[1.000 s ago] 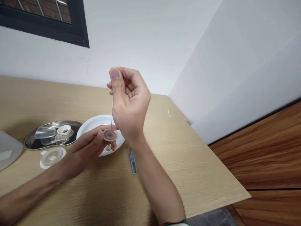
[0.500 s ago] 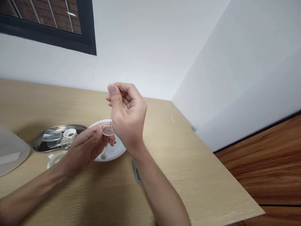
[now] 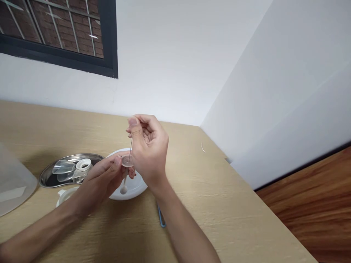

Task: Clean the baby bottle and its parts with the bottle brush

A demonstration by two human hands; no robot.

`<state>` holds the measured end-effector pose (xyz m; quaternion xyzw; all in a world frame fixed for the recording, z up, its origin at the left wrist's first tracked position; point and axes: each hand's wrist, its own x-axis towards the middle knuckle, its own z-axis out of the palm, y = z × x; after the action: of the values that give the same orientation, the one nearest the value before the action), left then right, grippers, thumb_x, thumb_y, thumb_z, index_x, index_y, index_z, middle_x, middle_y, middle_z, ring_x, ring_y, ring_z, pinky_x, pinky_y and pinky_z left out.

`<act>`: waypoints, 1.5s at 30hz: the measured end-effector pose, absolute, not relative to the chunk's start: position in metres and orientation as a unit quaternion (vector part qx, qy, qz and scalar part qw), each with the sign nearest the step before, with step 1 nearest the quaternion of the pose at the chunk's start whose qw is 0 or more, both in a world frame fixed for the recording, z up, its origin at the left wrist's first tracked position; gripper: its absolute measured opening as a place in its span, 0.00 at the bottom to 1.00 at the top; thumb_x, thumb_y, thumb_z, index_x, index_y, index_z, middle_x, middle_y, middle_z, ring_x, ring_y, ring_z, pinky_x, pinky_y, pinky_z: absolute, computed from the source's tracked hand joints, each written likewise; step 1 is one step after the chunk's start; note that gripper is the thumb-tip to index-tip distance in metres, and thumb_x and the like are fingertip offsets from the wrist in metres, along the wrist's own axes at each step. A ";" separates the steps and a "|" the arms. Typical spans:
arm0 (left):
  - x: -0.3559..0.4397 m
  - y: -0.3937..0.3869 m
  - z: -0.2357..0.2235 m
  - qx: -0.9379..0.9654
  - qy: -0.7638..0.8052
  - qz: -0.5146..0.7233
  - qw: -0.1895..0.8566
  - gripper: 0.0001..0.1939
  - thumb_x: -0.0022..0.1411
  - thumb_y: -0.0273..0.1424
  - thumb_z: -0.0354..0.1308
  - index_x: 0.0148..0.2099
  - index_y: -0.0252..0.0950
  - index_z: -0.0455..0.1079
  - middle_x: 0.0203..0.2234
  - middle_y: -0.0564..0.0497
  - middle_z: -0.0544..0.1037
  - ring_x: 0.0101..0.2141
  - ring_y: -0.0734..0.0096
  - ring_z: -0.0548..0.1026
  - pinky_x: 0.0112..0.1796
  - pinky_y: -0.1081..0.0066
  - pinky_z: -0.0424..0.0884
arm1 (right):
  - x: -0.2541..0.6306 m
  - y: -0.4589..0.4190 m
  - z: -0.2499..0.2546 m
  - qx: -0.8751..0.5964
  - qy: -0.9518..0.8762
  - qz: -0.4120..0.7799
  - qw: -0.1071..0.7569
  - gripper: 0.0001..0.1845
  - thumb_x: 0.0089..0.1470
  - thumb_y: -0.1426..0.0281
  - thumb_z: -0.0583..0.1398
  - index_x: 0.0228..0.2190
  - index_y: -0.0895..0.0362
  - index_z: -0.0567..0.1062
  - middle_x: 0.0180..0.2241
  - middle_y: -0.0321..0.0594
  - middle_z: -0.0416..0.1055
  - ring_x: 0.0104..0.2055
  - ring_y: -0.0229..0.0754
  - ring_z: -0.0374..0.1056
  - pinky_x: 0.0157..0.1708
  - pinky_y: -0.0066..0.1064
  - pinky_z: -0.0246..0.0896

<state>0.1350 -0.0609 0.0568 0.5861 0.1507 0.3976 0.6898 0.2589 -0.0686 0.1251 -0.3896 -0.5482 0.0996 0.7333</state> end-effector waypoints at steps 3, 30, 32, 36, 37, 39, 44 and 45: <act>0.134 -0.060 0.057 0.583 0.150 0.394 0.694 0.21 0.74 0.47 0.49 0.40 0.36 0.71 0.35 0.47 0.72 0.33 0.67 0.68 0.26 0.71 0.61 | 0.258 -0.068 0.125 -0.392 -0.548 0.104 0.731 0.06 0.63 0.69 0.63 0.32 0.54 0.76 0.28 0.32 0.73 0.31 0.33 0.72 0.33 0.27 0.71; 0.131 -0.060 0.064 0.575 0.141 0.398 0.701 0.22 0.75 0.46 0.49 0.36 0.36 0.71 0.33 0.48 0.71 0.33 0.68 0.67 0.27 0.72 0.63 | 0.254 -0.069 0.121 -0.393 -0.551 0.132 0.724 0.06 0.63 0.67 0.63 0.32 0.54 0.76 0.28 0.32 0.73 0.32 0.34 0.72 0.33 0.28 0.70; 0.131 -0.060 0.066 0.566 0.141 0.401 0.706 0.21 0.75 0.45 0.49 0.36 0.36 0.71 0.32 0.49 0.71 0.32 0.69 0.66 0.27 0.72 0.63 | 0.254 -0.068 0.120 -0.391 -0.552 0.133 0.725 0.06 0.63 0.67 0.63 0.33 0.54 0.76 0.28 0.33 0.73 0.32 0.34 0.72 0.33 0.28 0.70; 0.132 -0.059 0.068 0.553 0.142 0.400 0.717 0.20 0.74 0.45 0.51 0.38 0.35 0.72 0.32 0.48 0.71 0.30 0.70 0.65 0.25 0.72 0.61 | 0.253 -0.067 0.119 -0.390 -0.552 0.141 0.724 0.06 0.63 0.67 0.63 0.32 0.54 0.76 0.28 0.33 0.73 0.32 0.34 0.72 0.32 0.27 0.71; 0.132 -0.059 0.068 0.551 0.143 0.403 0.717 0.20 0.74 0.45 0.51 0.38 0.35 0.72 0.32 0.48 0.71 0.29 0.70 0.65 0.25 0.72 0.61 | 0.252 -0.067 0.118 -0.391 -0.551 0.148 0.723 0.06 0.63 0.66 0.63 0.33 0.54 0.76 0.28 0.33 0.73 0.32 0.35 0.72 0.32 0.27 0.71; 0.131 -0.058 0.067 0.548 0.148 0.408 0.715 0.19 0.74 0.45 0.51 0.38 0.35 0.72 0.31 0.49 0.72 0.28 0.71 0.64 0.24 0.72 0.61 | 0.251 -0.067 0.117 -0.395 -0.546 0.168 0.720 0.07 0.63 0.65 0.64 0.33 0.54 0.76 0.29 0.33 0.73 0.32 0.35 0.73 0.32 0.28 0.72; 0.131 -0.056 0.066 0.523 0.156 0.422 0.725 0.18 0.73 0.43 0.54 0.36 0.35 0.73 0.26 0.51 0.71 0.24 0.73 0.63 0.22 0.72 0.60 | 0.247 -0.067 0.113 -0.398 -0.537 0.210 0.714 0.09 0.62 0.62 0.64 0.33 0.54 0.76 0.30 0.34 0.73 0.36 0.39 0.75 0.34 0.30 0.74; 0.132 -0.057 0.068 0.508 0.148 0.427 0.733 0.17 0.72 0.42 0.55 0.36 0.35 0.73 0.26 0.51 0.71 0.24 0.72 0.65 0.23 0.72 0.62 | 0.246 -0.066 0.112 -0.395 -0.538 0.216 0.713 0.09 0.62 0.61 0.64 0.33 0.54 0.76 0.30 0.35 0.73 0.36 0.39 0.75 0.34 0.30 0.74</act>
<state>0.1319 -0.0565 0.0676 0.5079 0.1484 0.4272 0.7332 0.2462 -0.0661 0.1124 -0.3948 -0.5377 0.2160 0.7130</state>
